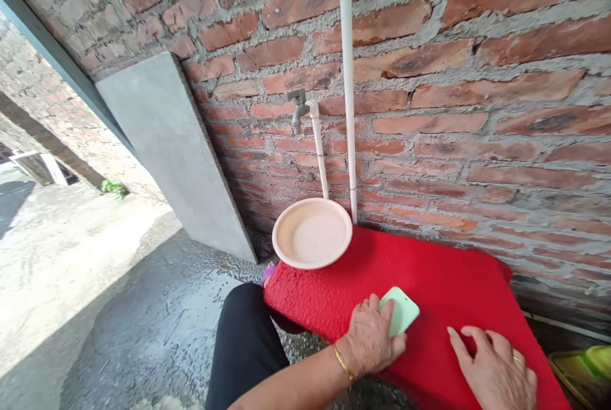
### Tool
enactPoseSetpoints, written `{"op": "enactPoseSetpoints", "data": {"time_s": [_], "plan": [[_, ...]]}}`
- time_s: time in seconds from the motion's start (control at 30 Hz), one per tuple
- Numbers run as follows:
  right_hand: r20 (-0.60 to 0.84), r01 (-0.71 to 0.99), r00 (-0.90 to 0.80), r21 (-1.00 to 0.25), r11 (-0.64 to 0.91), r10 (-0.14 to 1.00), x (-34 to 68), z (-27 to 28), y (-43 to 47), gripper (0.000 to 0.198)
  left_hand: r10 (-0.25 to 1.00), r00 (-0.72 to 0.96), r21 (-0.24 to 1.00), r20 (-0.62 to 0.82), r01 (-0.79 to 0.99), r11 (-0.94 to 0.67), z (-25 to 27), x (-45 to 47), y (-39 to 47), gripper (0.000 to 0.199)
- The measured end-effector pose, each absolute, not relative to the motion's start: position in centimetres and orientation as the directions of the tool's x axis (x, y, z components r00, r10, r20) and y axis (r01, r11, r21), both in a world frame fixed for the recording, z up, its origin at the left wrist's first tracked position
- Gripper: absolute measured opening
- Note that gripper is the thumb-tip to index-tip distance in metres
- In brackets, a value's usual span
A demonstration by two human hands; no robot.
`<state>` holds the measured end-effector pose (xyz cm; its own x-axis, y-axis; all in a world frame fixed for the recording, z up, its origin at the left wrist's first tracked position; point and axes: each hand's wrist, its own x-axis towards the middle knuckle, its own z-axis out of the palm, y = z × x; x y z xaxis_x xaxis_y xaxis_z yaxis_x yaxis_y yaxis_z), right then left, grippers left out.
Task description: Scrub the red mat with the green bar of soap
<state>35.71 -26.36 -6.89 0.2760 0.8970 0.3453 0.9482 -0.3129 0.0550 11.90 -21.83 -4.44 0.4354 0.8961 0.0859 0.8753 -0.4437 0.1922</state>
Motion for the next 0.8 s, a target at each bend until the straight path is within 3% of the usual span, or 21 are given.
{"op": "enactPoseSetpoints", "data": {"time_s": [0.23, 0.33, 0.57, 0.8], "plan": [[0.303, 0.943, 0.301, 0.050, -0.330, 0.904, 35.6, -7.3, -26.2, 0.040, 0.989, 0.126, 0.094, 0.081, 0.987, -0.133, -3.4, 0.3, -20.7, 0.052], [0.295, 0.940, 0.308, 0.049, -0.337, 0.904, 35.7, -7.4, -26.2, 0.042, 0.983, 0.164, 0.107, 0.082, 0.979, -0.172, -4.4, 2.7, -21.8, 0.056], [0.308, 0.946, 0.297, 0.033, -0.322, 0.904, 36.2, -7.8, -26.2, 0.045, 0.862, 0.493, 0.165, 0.117, 0.846, -0.506, -4.7, 10.0, -25.0, 0.076], [0.277, 0.937, 0.321, 0.043, -0.346, 0.906, 35.4, -7.0, -26.2, 0.039, 0.955, 0.227, -0.001, 0.189, 0.973, -0.231, -4.5, -1.3, -23.1, 0.059]]}}
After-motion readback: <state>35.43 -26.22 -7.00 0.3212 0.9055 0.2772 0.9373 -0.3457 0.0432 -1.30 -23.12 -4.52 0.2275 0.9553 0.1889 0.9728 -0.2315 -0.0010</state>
